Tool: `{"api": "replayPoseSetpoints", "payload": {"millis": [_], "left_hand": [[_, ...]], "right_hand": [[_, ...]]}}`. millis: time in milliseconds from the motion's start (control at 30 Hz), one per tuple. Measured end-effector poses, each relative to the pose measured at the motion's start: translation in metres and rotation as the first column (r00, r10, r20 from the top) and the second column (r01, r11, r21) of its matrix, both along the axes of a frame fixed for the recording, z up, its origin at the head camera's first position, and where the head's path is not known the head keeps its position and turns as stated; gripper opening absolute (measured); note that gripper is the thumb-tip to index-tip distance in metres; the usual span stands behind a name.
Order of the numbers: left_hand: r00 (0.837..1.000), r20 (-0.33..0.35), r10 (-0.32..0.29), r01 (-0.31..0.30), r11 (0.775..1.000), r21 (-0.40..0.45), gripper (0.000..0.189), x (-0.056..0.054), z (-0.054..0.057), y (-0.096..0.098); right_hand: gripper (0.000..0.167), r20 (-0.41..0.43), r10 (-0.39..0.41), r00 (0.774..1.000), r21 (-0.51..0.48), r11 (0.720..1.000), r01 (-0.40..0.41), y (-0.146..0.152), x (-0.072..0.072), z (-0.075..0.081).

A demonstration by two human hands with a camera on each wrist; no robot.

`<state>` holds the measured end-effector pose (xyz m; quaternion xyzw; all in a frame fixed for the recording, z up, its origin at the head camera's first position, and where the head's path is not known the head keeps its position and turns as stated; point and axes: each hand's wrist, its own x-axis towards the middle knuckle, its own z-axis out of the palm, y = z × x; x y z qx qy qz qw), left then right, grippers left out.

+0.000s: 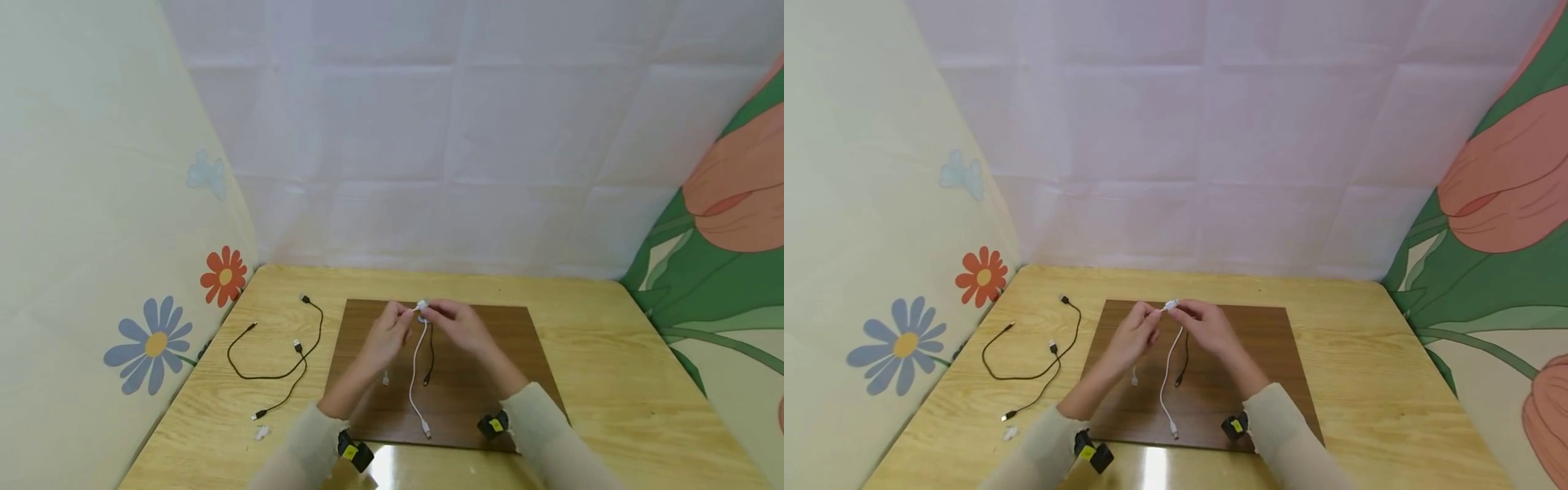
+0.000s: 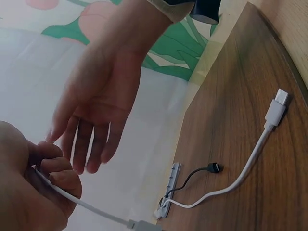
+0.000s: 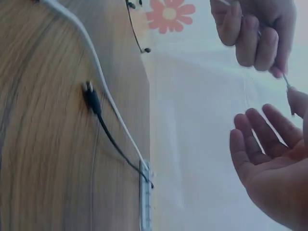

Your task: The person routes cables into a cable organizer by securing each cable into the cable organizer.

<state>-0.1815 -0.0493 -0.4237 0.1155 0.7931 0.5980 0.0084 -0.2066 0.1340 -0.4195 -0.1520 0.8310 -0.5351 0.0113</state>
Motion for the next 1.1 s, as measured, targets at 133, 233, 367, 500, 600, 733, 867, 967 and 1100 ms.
{"api": "replayPoseSetpoints", "payload": {"millis": [133,233,367,500,600,733,867,967,1100], "left_hand": [[1.0,0.02,-0.01,0.01,1.0,-0.01,0.026,0.0,-0.001,0.007],[0.999,0.023,-0.029,0.029,1.0,-0.011,0.027,-0.001,-0.004,0.013],[1.0,0.002,-0.031,0.031,0.999,-0.012,0.027,-0.001,-0.009,0.018],[1.0,0.001,0.006,-0.006,0.999,-0.047,0.029,0.001,-0.015,0.022],[1.0,0.012,0.014,-0.013,0.997,-0.076,0.031,0.003,-0.019,0.024],[1.0,0.011,0.013,-0.012,0.994,-0.106,0.03,0.006,-0.026,0.026],[0.999,0.039,0.003,0.002,0.993,-0.122,0.026,0.009,-0.036,0.027],[0.999,0.048,-0.014,0.021,0.989,-0.148,0.024,0.013,-0.041,0.029],[0.998,-0.067,-0.014,-0.008,0.946,-0.324,0.022,0.017,-0.044,0.031]], "right_hand": [[0.026,-0.006,-0.016,1.0,-0.075,0.997,0.016,-0.004,-0.001,0.0],[0.026,0.036,-0.015,0.999,-0.183,0.983,0.021,-0.006,-0.001,0.0],[0.025,0.101,-0.003,0.995,-0.278,0.96,0.031,-0.007,0.0,0.002],[0.026,0.189,-0.063,0.98,-0.332,0.935,0.124,-0.009,-0.004,0.004],[0.028,0.253,-0.092,0.963,-0.408,0.892,0.193,-0.008,-0.01,0.005],[0.025,0.292,-0.054,0.955,-0.454,0.871,0.188,-0.002,-0.021,0.006],[0.024,0.285,-0.009,0.959,-0.382,0.916,0.122,0.008,-0.031,0.005],[0.024,0.261,-0.024,0.965,-0.295,0.95,0.104,0.012,-0.039,0.002],[0.022,0.201,-0.085,0.976,-0.155,0.981,0.118,0.015,-0.053,-0.007]]}}
